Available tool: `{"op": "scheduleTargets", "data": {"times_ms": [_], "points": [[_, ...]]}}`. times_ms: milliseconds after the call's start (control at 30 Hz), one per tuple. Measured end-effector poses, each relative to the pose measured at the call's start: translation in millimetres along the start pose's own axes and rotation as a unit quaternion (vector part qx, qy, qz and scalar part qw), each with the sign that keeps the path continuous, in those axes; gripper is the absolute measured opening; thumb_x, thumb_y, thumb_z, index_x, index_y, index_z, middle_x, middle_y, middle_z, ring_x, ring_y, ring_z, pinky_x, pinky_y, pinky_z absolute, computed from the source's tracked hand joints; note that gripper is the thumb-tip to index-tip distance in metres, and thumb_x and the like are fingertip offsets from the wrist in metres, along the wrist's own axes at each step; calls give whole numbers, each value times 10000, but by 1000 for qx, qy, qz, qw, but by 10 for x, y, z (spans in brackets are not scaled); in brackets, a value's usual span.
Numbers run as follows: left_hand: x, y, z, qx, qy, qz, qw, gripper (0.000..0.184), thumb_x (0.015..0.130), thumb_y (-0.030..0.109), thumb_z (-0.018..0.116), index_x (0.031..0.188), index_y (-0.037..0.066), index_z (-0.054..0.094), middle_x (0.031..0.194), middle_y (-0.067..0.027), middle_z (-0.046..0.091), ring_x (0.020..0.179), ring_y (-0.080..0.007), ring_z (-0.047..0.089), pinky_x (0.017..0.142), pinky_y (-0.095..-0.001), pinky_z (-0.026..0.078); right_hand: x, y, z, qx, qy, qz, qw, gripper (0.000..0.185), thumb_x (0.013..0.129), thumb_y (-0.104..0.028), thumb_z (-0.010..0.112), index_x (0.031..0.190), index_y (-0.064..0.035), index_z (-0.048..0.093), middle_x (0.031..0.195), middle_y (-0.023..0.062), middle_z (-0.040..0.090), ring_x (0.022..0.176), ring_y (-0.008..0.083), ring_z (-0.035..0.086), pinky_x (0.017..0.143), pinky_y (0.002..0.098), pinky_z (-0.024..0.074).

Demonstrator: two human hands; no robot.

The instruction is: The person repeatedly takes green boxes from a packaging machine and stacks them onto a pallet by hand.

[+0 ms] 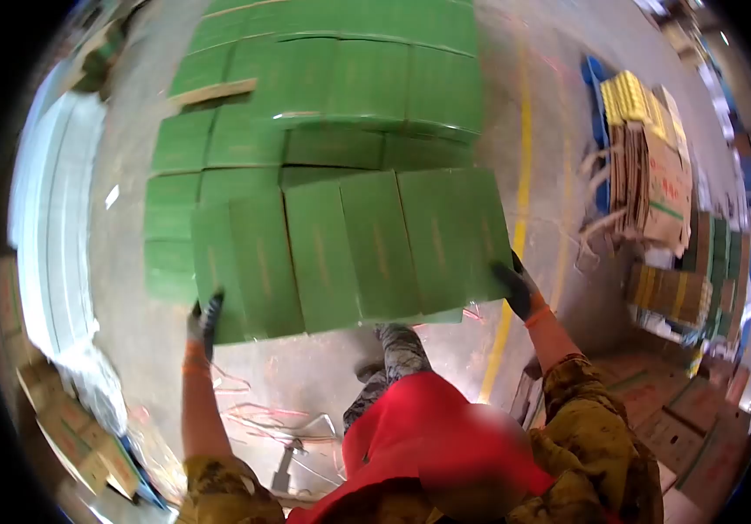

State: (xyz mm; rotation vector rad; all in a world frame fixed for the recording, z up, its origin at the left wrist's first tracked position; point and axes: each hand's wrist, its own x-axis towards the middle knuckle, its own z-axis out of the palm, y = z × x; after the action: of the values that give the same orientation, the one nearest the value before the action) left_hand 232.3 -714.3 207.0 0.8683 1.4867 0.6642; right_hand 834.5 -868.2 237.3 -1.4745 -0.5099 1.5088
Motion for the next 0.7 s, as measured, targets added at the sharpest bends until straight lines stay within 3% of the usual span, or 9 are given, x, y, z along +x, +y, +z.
{"op": "scheduleTargets", "data": {"times_ms": [233, 267, 400, 500, 533, 567, 600, 633, 700], "points": [[2450, 510, 731, 71, -102, -17, 992, 408, 955, 191, 517, 1295, -27, 459, 1261, -119, 541, 1143, -193, 531, 1025, -296, 387, 1647, 701, -354, 15, 119, -2, 993, 616, 896, -254, 611, 1411, -63, 332, 1314, 52, 485, 1185, 154, 462, 981, 278, 390], [2970, 70, 558, 270, -104, 48, 956, 366, 956, 144, 505, 1285, -12, 465, 1253, -111, 544, 1127, -196, 538, 993, -297, 412, 1801, 856, -440, -13, 151, 41, 988, 624, 893, -259, 618, 1414, -73, 331, 1310, 49, 489, 1184, 152, 462, 981, 279, 391], [3039, -209, 544, 20, -70, -21, 997, 410, 945, 56, 483, 1334, -32, 387, 1255, -119, 537, 1109, -192, 538, 969, -299, 436, 1783, 622, -438, -44, 97, 53, 993, 663, 880, -310, 642, 1408, -49, 337, 1301, 48, 495, 1160, 129, 466, 976, 262, 383], [3270, -546, 315, 114, -38, 55, 991, 464, 936, 56, 494, 1374, 4, 351, 1269, -126, 529, 1113, -210, 545, 975, -309, 439, 1815, 483, -465, -51, 68, 82, 993, 669, 883, -313, 635, 1415, -52, 325, 1321, 58, 482, 1171, 143, 461, 987, 273, 376], [3075, -438, 530, -28, -29, 87, 995, 533, 916, 98, 540, 1406, 74, 332, 1248, -163, 550, 1129, -267, 550, 950, -343, 450, 1806, 486, -484, -82, 85, 84, 989, 670, 879, -293, 639, 1419, -58, 319, 1331, 67, 479, 1182, 158, 464, 994, 284, 377], [2690, 8, 871, 279, 91, 118, 949, 662, 845, 217, 620, 1424, 129, 311, 1286, -191, 509, 1145, -332, 524, 939, -411, 437, 1813, 561, -521, -114, 99, 83, 985, 673, 874, -274, 642, 1422, -63, 313, 1342, 77, 475, 1193, 173, 467, 1002, 295, 377], [2288, 477, 1230, 549, 216, 79, 804, 797, 774, 335, 700, 1442, 184, 291, 1323, -219, 467, 1161, -398, 498, 929, -479, 425, 1826, 634, -517, -146, 109, 80, 980, 677, 870, -254, 645, 1426, -69, 307, 1353, 87, 472, 1204, 189, 469, 1009, 306, 377], [2126, 386, 1358, 595, 293, 176, 727, 855, 735, 388, 718, 1442, 177, 286, 1370, -204, 425, 1195, -415, 454, 954, -508, 389, 1758, 732, -464, -224, 182, 9, 957, 669, 865, -247, 641, 1418, -59, 315, 1358, 117, 466, 1221, 227, 461, 1018, 329, 369], [1574, 193, 1594, 462, 258, 351, 773, 766, 747, 275, 728, 1383, 66, 356, 1362, -195, 441, 1228, -420, 413, 993, -502, 354, 1435, 711, -196, -376, 261, -109, 882, 648, 852, -219, 633, 1398, -35, 336, 1363, 174, 447, 1246, 304, 434, 1034, 375, 347]]}}
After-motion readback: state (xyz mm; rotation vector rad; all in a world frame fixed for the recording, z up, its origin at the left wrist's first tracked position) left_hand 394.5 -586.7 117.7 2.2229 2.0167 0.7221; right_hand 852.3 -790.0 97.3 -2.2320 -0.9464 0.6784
